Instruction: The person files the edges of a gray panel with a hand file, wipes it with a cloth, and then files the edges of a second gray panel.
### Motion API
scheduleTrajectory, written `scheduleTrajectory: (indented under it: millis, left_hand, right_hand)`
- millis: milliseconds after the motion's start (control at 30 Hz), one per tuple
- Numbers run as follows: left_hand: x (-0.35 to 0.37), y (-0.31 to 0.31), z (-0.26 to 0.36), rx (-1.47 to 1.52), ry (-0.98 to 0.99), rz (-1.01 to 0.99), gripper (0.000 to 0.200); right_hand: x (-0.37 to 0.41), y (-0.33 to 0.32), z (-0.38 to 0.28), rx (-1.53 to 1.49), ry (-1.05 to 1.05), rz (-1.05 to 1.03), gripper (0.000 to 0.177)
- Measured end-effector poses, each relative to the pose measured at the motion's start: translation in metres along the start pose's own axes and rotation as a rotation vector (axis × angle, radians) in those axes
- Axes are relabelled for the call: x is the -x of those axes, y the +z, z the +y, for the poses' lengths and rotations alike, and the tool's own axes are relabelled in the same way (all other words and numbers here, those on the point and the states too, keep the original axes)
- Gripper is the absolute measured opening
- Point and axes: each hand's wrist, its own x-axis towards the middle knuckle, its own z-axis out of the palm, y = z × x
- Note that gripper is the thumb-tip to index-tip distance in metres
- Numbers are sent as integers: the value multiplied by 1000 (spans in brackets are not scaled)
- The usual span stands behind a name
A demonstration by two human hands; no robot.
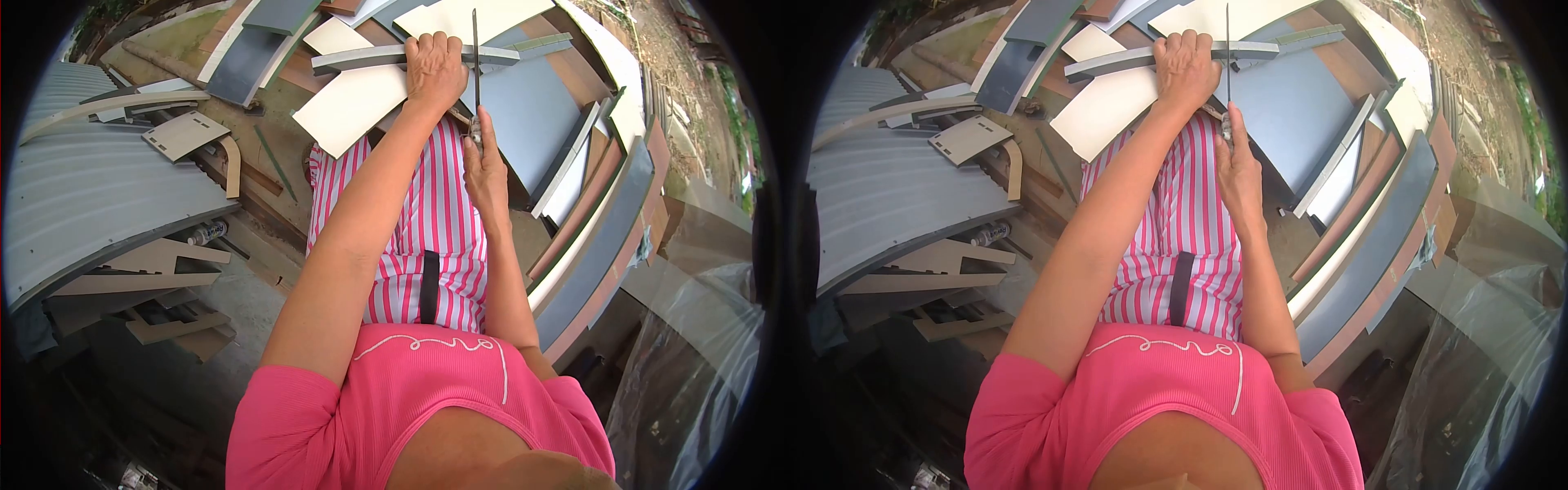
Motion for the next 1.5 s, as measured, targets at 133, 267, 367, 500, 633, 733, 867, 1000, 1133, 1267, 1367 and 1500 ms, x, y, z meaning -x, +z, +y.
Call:
scheduleTrajectory:
  millis: [133,267,367,500,633,733,867,1000,1133,1267,1367,1500]
  left_hand:
    - [-1,2,1,6,-11,7,22]
    - [-2,-1,3,18,-11,-3,22]
    - [-2,0,3,3,-33,-29,22]
    - [-1,-1,3,-3,-26,-9,22]
    - [-2,1,2,-8,-10,13,20]
    - [-1,-1,4,1,-6,-8,20]
    - [-3,-3,4,4,-32,-28,21]
    - [-2,-1,4,-10,-46,-35,21]
    - [-3,-3,5,-12,-36,-18,22]
    - [-3,-3,4,-5,-29,-40,22]
    - [-2,-3,4,23,-32,-39,21]
    - [-2,-3,3,43,-28,-11,20]
  right_hand:
    - [8,-7,-15,-83,142,-60,53]
    - [-44,-8,-22,-155,76,-30,52]
    - [-69,-1,-16,-167,31,-35,53]
    - [-30,-4,-13,-120,39,-16,54]
    - [13,-2,-6,-110,118,-47,54]
    - [-12,-4,-3,-127,117,-52,55]
    - [-65,-2,-9,-185,-5,-29,55]
    - [-61,1,-13,-164,30,-31,54]
    - [1,3,0,-70,78,-22,55]
    - [4,4,3,-113,61,9,54]
    - [-49,-1,-6,-125,-40,25,54]
    - [-78,-2,-18,-214,85,-78,54]
